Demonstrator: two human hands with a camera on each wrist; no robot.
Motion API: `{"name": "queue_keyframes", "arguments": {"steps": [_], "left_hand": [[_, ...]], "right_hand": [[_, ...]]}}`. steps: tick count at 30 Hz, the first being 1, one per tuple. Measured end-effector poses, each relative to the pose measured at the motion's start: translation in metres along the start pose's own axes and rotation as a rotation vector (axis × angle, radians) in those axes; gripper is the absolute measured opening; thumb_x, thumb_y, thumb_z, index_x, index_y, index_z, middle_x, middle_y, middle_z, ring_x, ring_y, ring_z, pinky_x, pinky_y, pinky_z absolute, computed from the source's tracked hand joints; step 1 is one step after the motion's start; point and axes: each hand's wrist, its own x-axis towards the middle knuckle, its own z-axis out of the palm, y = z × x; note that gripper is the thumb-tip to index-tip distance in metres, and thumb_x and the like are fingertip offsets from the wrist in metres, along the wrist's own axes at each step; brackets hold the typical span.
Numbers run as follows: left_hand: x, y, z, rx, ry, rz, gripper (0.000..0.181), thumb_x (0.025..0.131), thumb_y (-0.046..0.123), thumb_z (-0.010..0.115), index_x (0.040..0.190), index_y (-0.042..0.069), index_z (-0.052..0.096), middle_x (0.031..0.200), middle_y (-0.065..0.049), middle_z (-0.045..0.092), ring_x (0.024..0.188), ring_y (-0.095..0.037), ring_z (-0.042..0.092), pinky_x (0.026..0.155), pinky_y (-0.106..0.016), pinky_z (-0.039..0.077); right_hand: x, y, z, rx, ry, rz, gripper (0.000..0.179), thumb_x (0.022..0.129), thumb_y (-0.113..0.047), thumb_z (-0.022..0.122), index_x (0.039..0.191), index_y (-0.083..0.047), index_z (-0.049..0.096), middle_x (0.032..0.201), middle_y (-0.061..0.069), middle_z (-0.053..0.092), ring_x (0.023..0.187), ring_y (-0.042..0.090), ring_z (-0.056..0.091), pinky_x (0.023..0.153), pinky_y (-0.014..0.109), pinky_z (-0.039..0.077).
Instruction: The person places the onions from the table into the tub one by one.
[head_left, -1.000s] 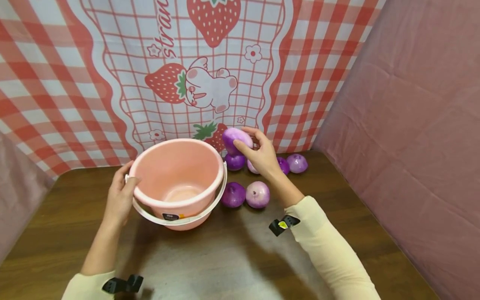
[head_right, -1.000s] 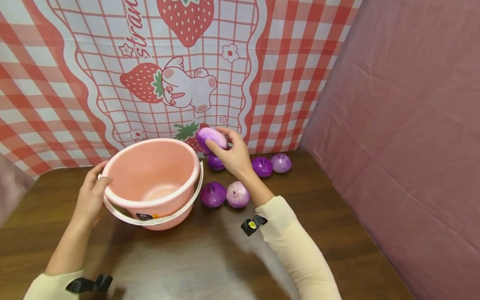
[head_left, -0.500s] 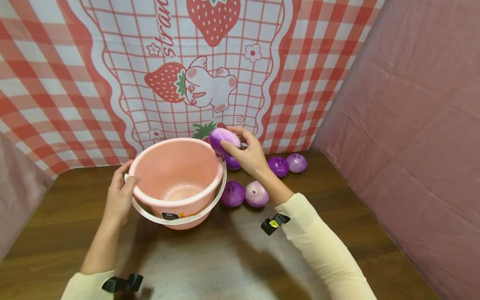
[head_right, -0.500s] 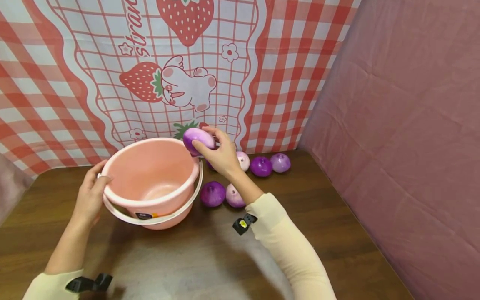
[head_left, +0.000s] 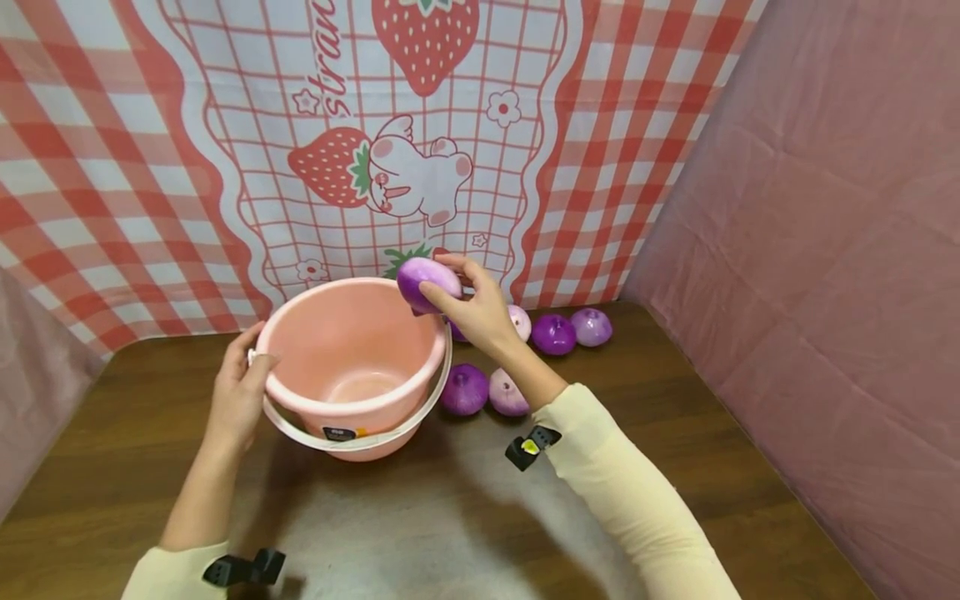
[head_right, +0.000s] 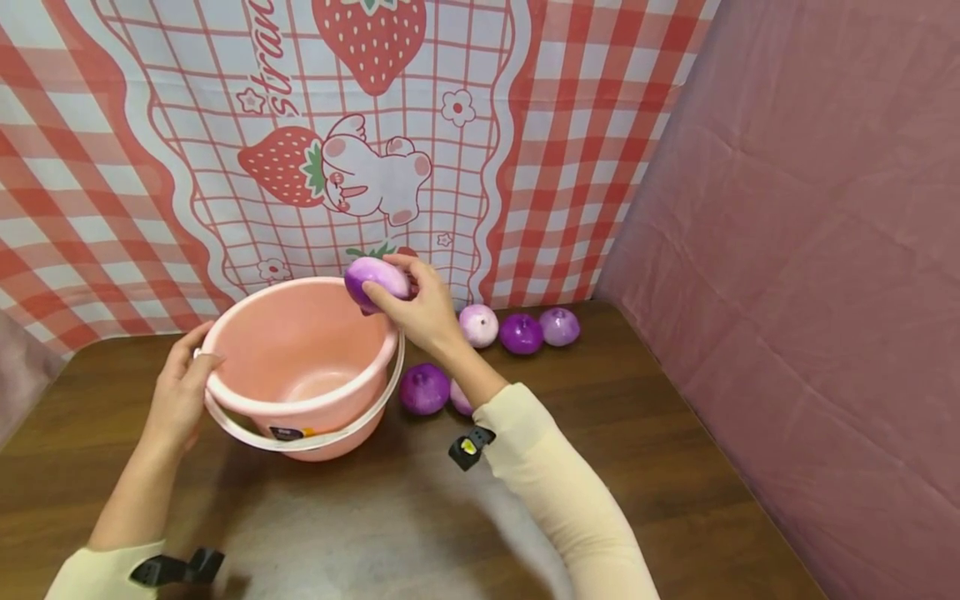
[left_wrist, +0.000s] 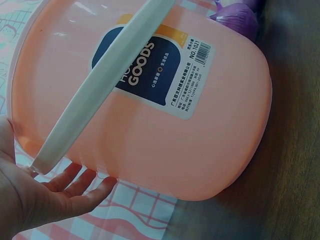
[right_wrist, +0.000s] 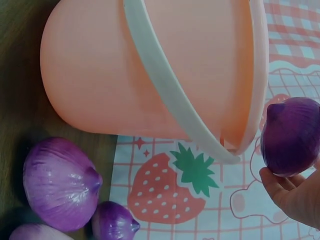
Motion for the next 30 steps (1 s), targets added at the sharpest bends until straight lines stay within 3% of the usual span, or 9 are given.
{"name": "queue_keyframes", "arguments": {"steps": [21,30], "left_hand": [[0.0,-0.002,0.001,0.01,-0.001,0.01,0.054,0.094,0.015,0.044,0.146,0.012,0.03,0.149,-0.012,0.031,0.112,-0.003,0.044,0.082,-0.003,0.041],[0.0,-0.001,0.003,-0.036,0.022,-0.004,0.053,0.094,0.014,0.046,0.145,0.013,0.033,0.148,-0.007,0.032,0.107,-0.002,0.045,0.08,-0.003,0.043]], "right_hand": [[0.0,-0.002,0.023,0.05,-0.056,-0.001,0.047,0.083,-0.025,0.07,0.125,-0.009,0.056,0.116,0.008,0.061,0.097,0.02,0.061,0.081,0.025,0.053],[0.002,-0.003,0.035,-0.008,-0.098,-0.01,0.047,0.082,-0.029,0.071,0.124,-0.014,0.056,0.118,0.004,0.06,0.102,0.016,0.059,0.086,0.023,0.051]]}}
